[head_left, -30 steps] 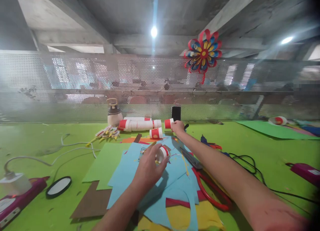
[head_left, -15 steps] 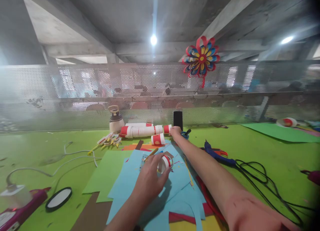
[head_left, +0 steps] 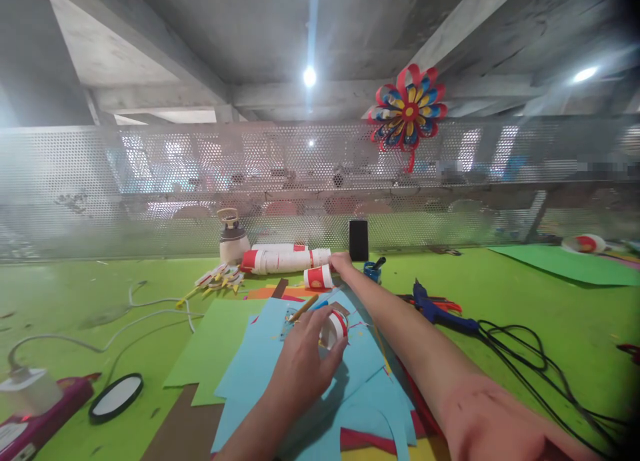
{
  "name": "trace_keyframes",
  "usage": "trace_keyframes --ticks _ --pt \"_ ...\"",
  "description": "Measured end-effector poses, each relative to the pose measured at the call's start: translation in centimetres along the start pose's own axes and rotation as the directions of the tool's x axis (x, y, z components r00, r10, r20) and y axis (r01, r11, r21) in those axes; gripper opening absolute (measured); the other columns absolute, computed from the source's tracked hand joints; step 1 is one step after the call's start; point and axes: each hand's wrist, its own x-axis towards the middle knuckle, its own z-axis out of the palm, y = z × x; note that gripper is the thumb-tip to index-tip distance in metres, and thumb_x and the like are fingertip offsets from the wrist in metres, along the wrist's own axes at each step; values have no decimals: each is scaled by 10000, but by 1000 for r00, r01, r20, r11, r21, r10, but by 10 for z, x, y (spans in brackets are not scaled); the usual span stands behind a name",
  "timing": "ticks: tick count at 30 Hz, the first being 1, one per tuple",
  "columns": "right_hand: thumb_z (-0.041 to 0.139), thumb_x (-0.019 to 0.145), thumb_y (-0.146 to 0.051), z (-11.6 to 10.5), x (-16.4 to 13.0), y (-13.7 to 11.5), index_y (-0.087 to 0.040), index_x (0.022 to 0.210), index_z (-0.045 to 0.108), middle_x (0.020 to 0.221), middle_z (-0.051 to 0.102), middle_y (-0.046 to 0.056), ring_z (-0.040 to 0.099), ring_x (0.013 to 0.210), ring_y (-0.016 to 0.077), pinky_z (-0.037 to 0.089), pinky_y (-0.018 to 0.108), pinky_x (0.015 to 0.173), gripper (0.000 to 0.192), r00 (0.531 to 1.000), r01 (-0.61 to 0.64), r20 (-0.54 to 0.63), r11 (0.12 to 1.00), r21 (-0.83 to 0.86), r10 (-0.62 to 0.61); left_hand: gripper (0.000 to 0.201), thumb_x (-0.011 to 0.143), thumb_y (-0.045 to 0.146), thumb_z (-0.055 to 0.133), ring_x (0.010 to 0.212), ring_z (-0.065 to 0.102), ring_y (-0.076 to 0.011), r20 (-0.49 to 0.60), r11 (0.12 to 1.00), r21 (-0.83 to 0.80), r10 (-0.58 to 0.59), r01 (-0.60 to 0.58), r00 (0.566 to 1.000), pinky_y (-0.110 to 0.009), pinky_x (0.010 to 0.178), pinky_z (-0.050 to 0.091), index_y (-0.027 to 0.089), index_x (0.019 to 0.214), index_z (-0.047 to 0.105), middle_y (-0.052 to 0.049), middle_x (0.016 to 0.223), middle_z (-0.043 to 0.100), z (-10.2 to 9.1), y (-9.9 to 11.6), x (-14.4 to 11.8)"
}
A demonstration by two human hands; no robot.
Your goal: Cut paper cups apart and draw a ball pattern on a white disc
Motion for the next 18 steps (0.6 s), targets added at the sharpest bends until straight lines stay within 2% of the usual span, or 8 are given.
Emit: trace_keyframes --ticks 5,9,14,18 --pt "600 929 -322 -6 -8 -3 -160 1227 575 1232 601 91 628 1022 236 547 431 841 340 996 76 -33 994 -77 -79 429 894 331 537 1095 594 -276 -3 997 69 29 -28 1000 -462 879 521 181 1292 483 -129 1223 626 -2 2 1" --pt "607 926 -319 -22 -13 -9 -169 1221 580 1231 601 91 626 1033 236 544 421 847 332 989 134 -41 971 -197 -145 442 883 320 547 1093 595 -278 -4 999 24 26 -26 1000 -464 899 508 163 1293 494 -138 1219 628 -2 5 2" --pt "602 930 -315 -50 -29 -22 -191 1210 588 1234 601 84 623 1044 231 540 414 856 307 968 228 -15 902 -366 -251 450 804 325 622 1065 609 -293 -29 987 -146 -71 66 997 -482 925 480 180 1228 579 -138 1221 640 0 4 3" --pt "586 939 -318 -72 -69 -20 -179 1209 588 1234 603 88 627 1023 224 545 422 850 304 940 329 75 825 -459 -333 430 743 322 673 932 658 -274 -31 949 -259 -195 180 980 -431 827 522 171 1143 625 -130 1093 686 3 0 8"
